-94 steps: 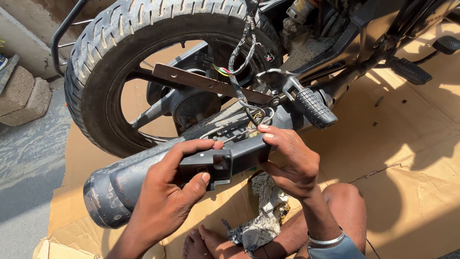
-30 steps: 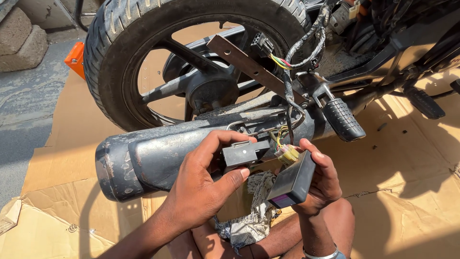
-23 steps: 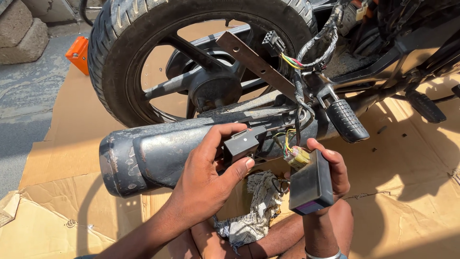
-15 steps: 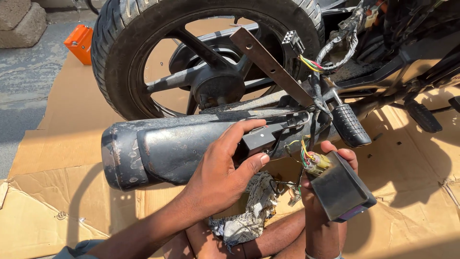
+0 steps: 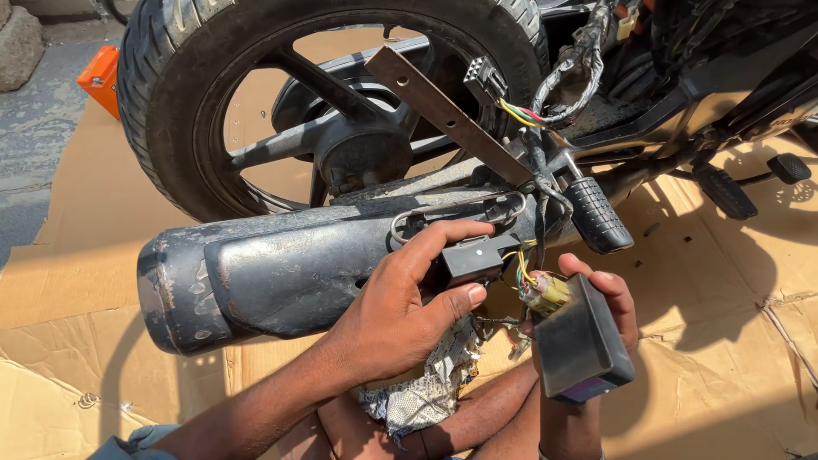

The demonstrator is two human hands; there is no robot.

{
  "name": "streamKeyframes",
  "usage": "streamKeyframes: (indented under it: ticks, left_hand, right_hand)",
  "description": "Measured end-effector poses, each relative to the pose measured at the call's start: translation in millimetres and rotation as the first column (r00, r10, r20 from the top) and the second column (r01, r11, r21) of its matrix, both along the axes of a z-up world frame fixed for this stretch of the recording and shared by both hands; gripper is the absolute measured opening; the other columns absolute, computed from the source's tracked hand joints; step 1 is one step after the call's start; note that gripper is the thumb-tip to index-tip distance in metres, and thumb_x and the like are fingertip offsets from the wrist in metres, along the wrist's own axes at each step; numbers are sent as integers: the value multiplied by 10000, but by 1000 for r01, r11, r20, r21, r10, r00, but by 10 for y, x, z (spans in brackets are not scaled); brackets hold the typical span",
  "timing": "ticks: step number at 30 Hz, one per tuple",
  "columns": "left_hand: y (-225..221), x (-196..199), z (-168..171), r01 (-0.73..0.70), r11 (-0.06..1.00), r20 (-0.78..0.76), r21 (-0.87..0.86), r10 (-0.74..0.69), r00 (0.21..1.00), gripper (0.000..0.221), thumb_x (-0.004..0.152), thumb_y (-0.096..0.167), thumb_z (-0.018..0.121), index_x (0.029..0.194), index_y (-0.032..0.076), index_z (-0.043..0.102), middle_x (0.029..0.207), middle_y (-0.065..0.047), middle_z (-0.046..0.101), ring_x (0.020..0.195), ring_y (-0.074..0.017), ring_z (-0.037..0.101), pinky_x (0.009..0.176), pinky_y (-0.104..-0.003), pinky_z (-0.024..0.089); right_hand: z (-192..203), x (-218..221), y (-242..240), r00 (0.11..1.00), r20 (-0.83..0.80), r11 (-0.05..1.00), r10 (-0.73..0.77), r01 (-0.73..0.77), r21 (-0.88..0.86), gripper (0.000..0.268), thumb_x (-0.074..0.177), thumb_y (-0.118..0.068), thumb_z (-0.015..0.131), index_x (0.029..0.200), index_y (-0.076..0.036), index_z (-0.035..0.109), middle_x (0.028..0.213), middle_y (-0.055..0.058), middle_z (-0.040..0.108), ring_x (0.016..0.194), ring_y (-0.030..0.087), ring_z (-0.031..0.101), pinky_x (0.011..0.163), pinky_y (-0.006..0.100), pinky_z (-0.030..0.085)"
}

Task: The person repairs and organizes the electrical wiring and CDI unit on a motorcycle.

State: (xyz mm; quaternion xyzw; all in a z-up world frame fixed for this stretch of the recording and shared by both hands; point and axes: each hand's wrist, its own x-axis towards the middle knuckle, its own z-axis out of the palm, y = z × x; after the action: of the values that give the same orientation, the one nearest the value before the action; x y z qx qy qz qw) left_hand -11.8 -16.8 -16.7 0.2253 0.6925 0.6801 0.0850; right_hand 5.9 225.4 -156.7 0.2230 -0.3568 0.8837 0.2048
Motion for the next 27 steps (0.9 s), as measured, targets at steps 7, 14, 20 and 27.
streamKeyframes:
  ticks: [7,14,20,27]
  left_hand:
    - [51,3,100,13,997,98,-80,-5,995,515,901,88,665,1400,116,544,1161,-83,707,1076,-143,690,932,-342,580]
    - [56,2,104,-2,989,-22,-149,-2,1000,521,888,77,685,1384,96,528,1133,-82,728,1061,-159,716,928,-342,561]
    - [-66,45,135,-43,996,12,-80,44,999,492,893,40,660,1375,86,572,1138,-69,730,1052,-131,695,911,-316,570]
    - [-218,169,153,-96,993,-44,-63,93,995,527,802,-26,668,1318,74,637,1146,-50,700,1062,-122,687,915,-300,558]
  right_hand:
    - [31,99,-79,951,-65,908,-301,307,286,390,1059,-61,590,1429,18,497,1485,368,517,1198,473,664,830,570,661]
    - [136,60,-176,890,-322,754,-324,448,480,640,879,-71,790,1439,-18,486,1475,311,520,1278,401,626,1071,563,549]
    - [-39,53,-119,916,-228,813,-329,398,424,581,929,-12,752,1452,-10,498,1523,307,526,1267,406,658,1013,544,617]
    - [-132,42,-169,919,-188,837,-346,393,380,523,999,-31,668,1479,-15,459,1528,322,480,1261,434,623,972,588,611]
